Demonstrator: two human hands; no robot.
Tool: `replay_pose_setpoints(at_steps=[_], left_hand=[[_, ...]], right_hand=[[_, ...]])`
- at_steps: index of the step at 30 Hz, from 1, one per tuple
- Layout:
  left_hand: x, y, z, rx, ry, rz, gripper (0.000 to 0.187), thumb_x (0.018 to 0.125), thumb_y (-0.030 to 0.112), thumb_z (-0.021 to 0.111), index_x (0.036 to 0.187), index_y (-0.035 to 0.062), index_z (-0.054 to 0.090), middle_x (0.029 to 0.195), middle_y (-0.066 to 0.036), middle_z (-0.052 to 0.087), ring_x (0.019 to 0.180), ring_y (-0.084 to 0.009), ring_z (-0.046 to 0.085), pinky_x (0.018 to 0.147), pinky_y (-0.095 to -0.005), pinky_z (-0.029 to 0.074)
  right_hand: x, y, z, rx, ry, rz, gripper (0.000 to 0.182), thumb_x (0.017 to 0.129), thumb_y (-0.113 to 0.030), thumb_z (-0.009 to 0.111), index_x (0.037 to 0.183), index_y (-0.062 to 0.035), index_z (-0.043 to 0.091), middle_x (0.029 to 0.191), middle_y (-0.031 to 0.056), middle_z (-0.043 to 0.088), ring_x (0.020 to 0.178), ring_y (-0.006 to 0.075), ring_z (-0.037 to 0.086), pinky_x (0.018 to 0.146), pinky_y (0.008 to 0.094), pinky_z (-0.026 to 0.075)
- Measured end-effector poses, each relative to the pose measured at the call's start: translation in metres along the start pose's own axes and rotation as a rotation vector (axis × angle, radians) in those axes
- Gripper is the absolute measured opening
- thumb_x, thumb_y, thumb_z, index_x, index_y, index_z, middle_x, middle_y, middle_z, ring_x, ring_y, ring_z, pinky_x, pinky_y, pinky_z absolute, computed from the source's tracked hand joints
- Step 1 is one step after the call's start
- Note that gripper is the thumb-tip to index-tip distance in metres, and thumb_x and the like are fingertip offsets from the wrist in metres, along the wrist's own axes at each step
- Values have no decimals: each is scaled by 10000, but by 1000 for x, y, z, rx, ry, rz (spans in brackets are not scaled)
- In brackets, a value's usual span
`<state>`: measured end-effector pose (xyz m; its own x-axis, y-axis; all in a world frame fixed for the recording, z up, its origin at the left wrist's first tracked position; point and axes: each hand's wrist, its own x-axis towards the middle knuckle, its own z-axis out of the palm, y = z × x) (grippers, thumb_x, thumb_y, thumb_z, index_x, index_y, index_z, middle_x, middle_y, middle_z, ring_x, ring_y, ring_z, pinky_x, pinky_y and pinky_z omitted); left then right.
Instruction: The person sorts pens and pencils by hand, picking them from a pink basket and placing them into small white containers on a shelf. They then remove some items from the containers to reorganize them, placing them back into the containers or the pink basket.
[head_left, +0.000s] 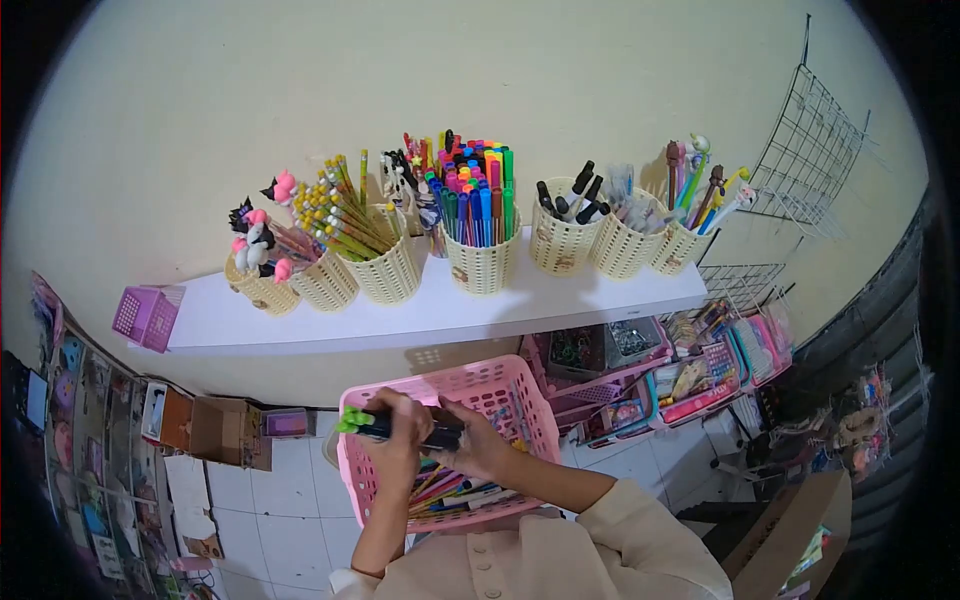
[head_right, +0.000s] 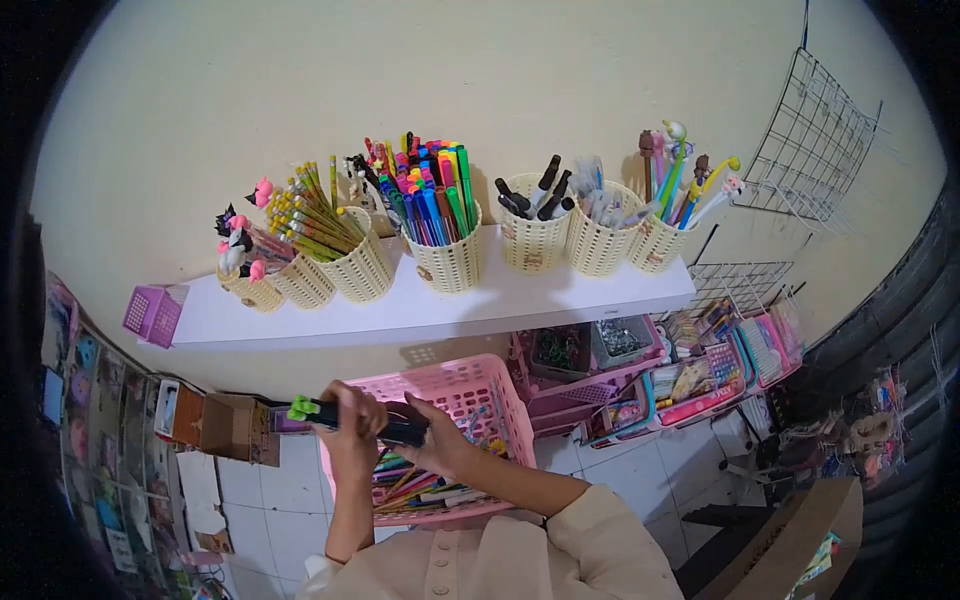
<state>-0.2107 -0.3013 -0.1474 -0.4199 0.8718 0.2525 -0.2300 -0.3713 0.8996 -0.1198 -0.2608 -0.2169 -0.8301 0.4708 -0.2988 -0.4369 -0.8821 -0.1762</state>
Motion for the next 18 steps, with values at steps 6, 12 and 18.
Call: replay_pose_setpoints(at_steps=[6, 12, 18], left_hand=[[39, 124, -48, -405, 269, 685, 388, 851, 355, 372, 546, 127, 292, 418, 14, 241, 342, -84, 191, 352, -212, 184], [151, 165, -105, -369, 548, 961, 326, 820, 270, 466, 561, 105, 356, 456, 20, 281, 356, -67, 203, 348, -201, 171], [229, 101, -126, -32, 419, 559, 323, 766, 248, 564, 552, 60, 412, 448, 18, 357, 348, -55, 316, 335, -204, 260]], right_hand=[[-11, -10, -12, -231, 7, -116, 340, 809, -279, 426, 1037, -28, 450, 1090, 160, 445, 958, 237, 450, 873, 336, 341], [-10, -7, -26, -180, 97, -135, 275, 768, -183, 477, 994, -27, 457, 991, 142, 487, 879, 240, 473, 812, 352, 383], [-5, -16, -25, -473, 45, -305, 181, 764, -132, 496, 917, -35, 488, 859, 88, 526, 797, 180, 501, 748, 299, 395]])
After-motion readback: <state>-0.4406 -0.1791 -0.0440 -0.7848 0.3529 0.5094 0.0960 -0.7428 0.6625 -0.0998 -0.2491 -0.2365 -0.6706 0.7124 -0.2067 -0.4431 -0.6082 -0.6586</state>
